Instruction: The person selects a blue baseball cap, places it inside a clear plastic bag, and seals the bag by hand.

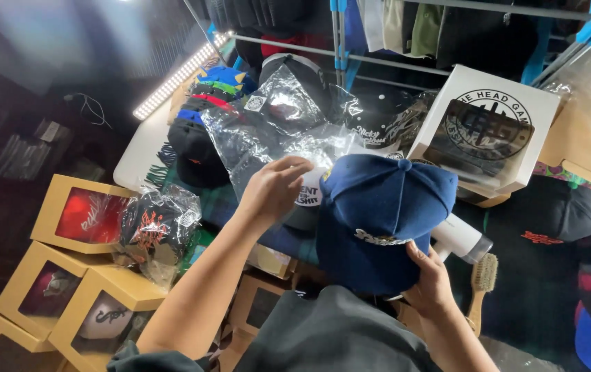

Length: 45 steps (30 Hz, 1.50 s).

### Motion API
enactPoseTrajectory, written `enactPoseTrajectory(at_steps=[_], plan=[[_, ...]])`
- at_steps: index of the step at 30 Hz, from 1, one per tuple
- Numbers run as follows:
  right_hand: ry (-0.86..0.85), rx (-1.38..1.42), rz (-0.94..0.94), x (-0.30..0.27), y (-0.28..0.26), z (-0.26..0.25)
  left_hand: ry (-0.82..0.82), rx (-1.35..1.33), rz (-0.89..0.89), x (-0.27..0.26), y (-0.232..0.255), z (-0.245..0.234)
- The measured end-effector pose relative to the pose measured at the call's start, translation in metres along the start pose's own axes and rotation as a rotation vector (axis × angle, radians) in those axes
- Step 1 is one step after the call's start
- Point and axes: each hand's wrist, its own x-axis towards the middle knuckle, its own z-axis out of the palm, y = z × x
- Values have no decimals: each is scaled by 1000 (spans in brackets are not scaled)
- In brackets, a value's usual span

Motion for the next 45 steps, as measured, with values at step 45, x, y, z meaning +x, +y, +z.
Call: enactPoseTrajectory(at_steps=[45], plan=[[-671,-866,0,5,-109,2,131,-167,109,-26,49,-41]])
